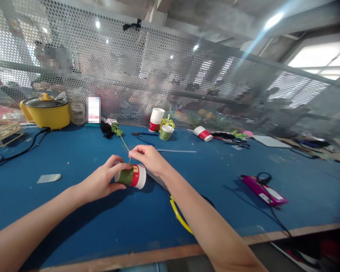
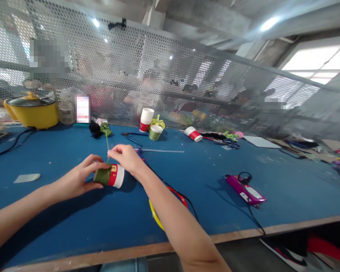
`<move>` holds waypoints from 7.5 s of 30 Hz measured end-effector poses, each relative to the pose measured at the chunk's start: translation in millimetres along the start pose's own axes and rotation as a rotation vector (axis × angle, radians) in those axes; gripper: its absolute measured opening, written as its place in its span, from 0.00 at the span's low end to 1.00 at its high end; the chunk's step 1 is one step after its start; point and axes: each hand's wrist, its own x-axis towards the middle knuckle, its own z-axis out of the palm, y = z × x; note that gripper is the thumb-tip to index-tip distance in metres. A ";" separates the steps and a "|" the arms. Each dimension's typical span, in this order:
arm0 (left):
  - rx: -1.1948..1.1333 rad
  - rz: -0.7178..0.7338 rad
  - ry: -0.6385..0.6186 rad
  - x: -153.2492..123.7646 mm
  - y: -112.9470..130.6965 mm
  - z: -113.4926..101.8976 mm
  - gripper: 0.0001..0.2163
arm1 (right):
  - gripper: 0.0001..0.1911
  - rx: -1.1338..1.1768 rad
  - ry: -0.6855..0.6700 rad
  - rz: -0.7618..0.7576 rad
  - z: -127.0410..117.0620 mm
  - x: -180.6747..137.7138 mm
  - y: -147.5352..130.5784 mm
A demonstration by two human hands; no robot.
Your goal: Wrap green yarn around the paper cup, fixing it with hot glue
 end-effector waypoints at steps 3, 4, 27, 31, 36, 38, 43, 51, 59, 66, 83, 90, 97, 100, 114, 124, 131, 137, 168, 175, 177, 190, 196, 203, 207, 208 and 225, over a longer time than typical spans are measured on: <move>-0.105 -0.036 0.016 1.6 1.3 -1.7 0.20 | 0.07 0.092 0.025 0.029 -2.8 -1.4 -1.4; -0.149 -0.052 0.016 2.2 1.8 -2.1 0.20 | 0.06 0.135 0.023 0.042 -4.0 -1.5 -1.1; -0.110 -0.025 0.052 1.7 3.6 -2.4 0.21 | 0.04 0.118 0.042 0.056 -1.3 -0.5 4.8; -0.068 0.014 0.078 1.4 3.0 -1.8 0.21 | 0.04 0.088 0.023 0.087 0.7 -1.9 2.4; 0.043 0.071 0.099 1.5 3.1 -2.0 0.21 | 0.04 0.015 -0.011 0.093 -0.4 -1.5 6.2; 0.082 0.098 0.108 1.1 2.2 -1.3 0.21 | 0.05 -0.023 -0.030 0.085 -1.3 -1.2 8.9; 0.131 0.125 0.148 -0.7 -1.7 3.0 0.21 | 0.06 -0.066 -0.079 0.096 -1.9 -1.8 10.7; 0.032 0.001 0.132 0.6 -1.5 4.7 0.23 | 0.06 -0.159 -0.041 0.077 -0.5 1.5 17.0; -0.511 -0.380 -0.054 4.6 3.7 2.8 0.25 | 0.05 -0.298 -0.009 -0.019 7.1 -2.4 11.9; -0.557 -0.383 -0.005 6.6 7.4 0.5 0.18 | 0.05 -0.261 -0.041 -0.122 6.4 -6.2 5.5; -0.208 -0.054 0.070 4.8 5.9 -3.3 0.17 | 0.06 -0.072 -0.058 -0.065 1.3 -3.4 10.1; -0.168 -0.034 0.057 3.4 4.9 -2.9 0.17 | 0.04 -0.086 -0.082 -0.012 0.0 -2.8 9.8; -0.123 -0.033 0.031 2.9 5.5 -3.1 0.19 | 0.06 -0.035 -0.057 -0.037 1.0 -2.7 6.1; -0.102 -0.026 -0.021 1.6 7.5 -2.3 0.22 | 0.06 -0.019 -0.073 -0.065 0.8 -1.1 5.5; -0.007 -0.047 -0.049 2.6 5.3 -1.6 0.20 | 0.09 -0.152 0.188 0.051 -23.2 18.5 19.6; 0.000 -0.090 -0.047 3.2 5.6 -4.6 0.19 | 0.12 -0.736 0.170 0.323 -59.9 21.3 58.6; -0.016 -0.106 -0.037 3.3 5.3 -4.8 0.19 | 0.07 -0.574 0.258 0.334 -53.1 24.7 67.9; 0.011 -0.087 -0.027 4.1 0.8 -4.9 0.20 | 0.03 -0.272 0.197 0.287 -67.8 0.4 41.3; 0.157 -0.026 0.041 4.2 -12.1 -6.5 0.20 | 0.12 -0.190 0.000 0.165 -36.5 -52.9 3.5; 0.155 -0.021 0.037 3.7 -14.1 -6.0 0.20 | 0.12 -0.220 0.002 0.175 -35.1 -53.8 0.1; 0.152 -0.023 0.033 3.7 -14.2 -6.1 0.20 | 0.12 -0.229 0.001 0.180 -35.0 -54.1 -0.7; 0.116 -0.029 0.030 2.9 -14.6 -7.5 0.19 | 0.13 -0.283 -0.016 0.185 -35.4 -57.6 -5.7; 0.101 -0.052 0.024 2.8 -16.1 -8.8 0.19 | 0.12 -0.293 -0.024 0.196 -35.2 -58.7 -8.1; 0.080 -0.085 0.046 2.5 -17.9 -7.9 0.18 | 0.12 -0.294 -0.050 0.180 -35.0 -60.0 -8.1; 0.066 -0.093 0.058 1.8 -19.5 -6.9 0.18 | 0.12 -0.300 -0.042 0.206 -33.9 -60.6 -8.4; 0.066 -0.091 0.058 1.8 -19.6 -6.9 0.19 | 0.12 -0.300 -0.039 0.209 -33.6 -60.7 -8.7; 0.181 0.007 0.024 2.8 -13.4 -8.1 0.20 | 0.12 -0.282 0.007 0.176 -34.4 -57.5 -5.9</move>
